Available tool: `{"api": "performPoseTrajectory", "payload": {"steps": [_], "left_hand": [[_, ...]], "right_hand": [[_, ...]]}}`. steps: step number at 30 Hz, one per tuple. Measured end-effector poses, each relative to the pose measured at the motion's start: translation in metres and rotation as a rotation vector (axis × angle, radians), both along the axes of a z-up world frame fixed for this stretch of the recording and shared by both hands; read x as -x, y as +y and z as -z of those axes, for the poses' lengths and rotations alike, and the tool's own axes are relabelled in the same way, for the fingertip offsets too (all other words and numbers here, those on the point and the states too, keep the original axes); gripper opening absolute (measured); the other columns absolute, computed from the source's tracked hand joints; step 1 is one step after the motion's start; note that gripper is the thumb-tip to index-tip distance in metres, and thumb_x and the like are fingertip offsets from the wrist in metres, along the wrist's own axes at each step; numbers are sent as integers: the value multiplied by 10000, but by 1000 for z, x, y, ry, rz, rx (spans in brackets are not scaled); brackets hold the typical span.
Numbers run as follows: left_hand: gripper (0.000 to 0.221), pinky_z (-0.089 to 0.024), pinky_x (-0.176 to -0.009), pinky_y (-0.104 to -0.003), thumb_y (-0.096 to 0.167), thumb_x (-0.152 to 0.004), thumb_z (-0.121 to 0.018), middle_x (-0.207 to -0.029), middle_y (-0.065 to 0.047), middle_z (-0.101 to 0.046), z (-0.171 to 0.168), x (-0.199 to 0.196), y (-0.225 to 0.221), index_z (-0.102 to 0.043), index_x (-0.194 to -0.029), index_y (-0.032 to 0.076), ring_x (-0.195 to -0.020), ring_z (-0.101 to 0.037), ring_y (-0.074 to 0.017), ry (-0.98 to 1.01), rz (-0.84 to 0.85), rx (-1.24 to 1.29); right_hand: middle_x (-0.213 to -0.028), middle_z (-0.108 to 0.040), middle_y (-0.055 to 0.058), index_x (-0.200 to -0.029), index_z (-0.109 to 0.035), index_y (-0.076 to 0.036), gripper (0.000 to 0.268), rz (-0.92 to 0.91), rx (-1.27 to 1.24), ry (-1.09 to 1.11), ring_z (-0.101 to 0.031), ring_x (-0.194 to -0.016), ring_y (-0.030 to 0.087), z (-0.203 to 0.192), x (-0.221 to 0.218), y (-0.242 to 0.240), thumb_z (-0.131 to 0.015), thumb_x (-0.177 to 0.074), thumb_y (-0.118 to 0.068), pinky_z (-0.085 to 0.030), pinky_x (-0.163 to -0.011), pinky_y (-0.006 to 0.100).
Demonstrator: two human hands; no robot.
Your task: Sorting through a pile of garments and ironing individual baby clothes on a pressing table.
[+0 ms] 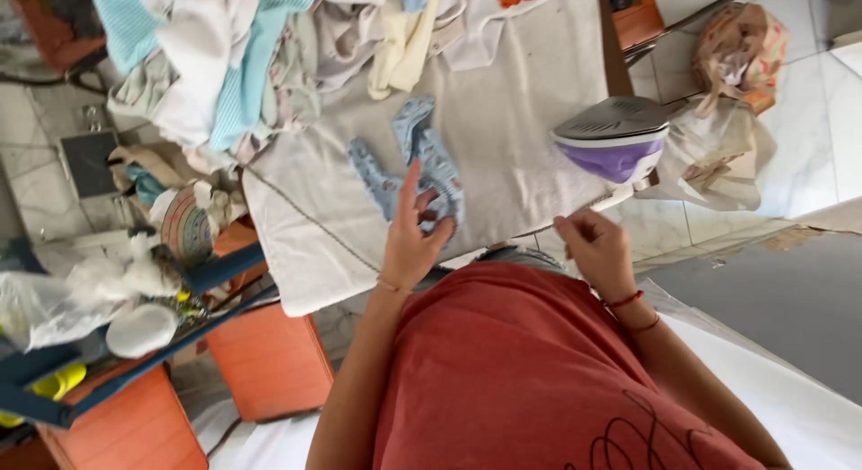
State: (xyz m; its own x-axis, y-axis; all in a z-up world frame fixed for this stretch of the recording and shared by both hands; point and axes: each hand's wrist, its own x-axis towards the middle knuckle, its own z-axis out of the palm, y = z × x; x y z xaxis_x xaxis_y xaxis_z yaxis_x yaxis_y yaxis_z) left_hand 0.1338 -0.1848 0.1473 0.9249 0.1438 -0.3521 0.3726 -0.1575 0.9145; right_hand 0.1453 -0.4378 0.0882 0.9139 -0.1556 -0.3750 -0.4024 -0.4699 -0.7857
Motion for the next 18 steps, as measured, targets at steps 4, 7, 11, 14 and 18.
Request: {"api": "performPoseTrajectory", "payload": {"steps": [4,7,11,14,18], "left_hand": [[776,-484,-705,-397,229,-681,-634,-1093,-140,-581,8,-2,-4,-247,-1354,220,-859,-607,-275,-34,85,-123],[794,-495,-727,-379,171,-679,-632,-1148,-152,-552,-8,-3,-7,-235,-1360,257,-891,-605,-295,-56,170,-48],[793,-494,-706,-410,100,-720,-588,-1217,-197,-493,-29,-3,-5,-179,-1378,269,-902,-600,-338,-138,236,-73],[719,-494,-643,-287,75,-712,-548,-1207,-123,-524,-33,1,2,-277,-1348,274,-875,-609,-179,-115,147,-20],[650,-504,-598,-270,10,-742,-521,-1187,-157,-528,-49,12,3,-321,-1324,218,-886,-607,-208,-190,115,7]], "right_hand": [[-648,-581,126,-867,-593,-12,274,-168,-362,349,-565,-616,178,-38,-6,44,-598,-829,-283,-480,-592,302],[-1024,-564,189,-1122,-483,14,414,-324,-536,251,-531,-994,237,-32,-14,81,-643,-768,-131,-428,-846,391],[-702,-576,60,-934,-561,-55,166,-285,-479,218,-565,-714,103,-39,-24,89,-618,-808,-148,-487,-703,271],[-793,-554,113,-1024,-544,4,232,-64,-708,376,-568,-727,190,-67,-26,97,-513,-812,-84,-493,-751,377],[-616,-548,137,-915,-526,5,123,41,-876,395,-610,-588,204,-74,-14,86,-472,-852,-85,-523,-592,319]]}}
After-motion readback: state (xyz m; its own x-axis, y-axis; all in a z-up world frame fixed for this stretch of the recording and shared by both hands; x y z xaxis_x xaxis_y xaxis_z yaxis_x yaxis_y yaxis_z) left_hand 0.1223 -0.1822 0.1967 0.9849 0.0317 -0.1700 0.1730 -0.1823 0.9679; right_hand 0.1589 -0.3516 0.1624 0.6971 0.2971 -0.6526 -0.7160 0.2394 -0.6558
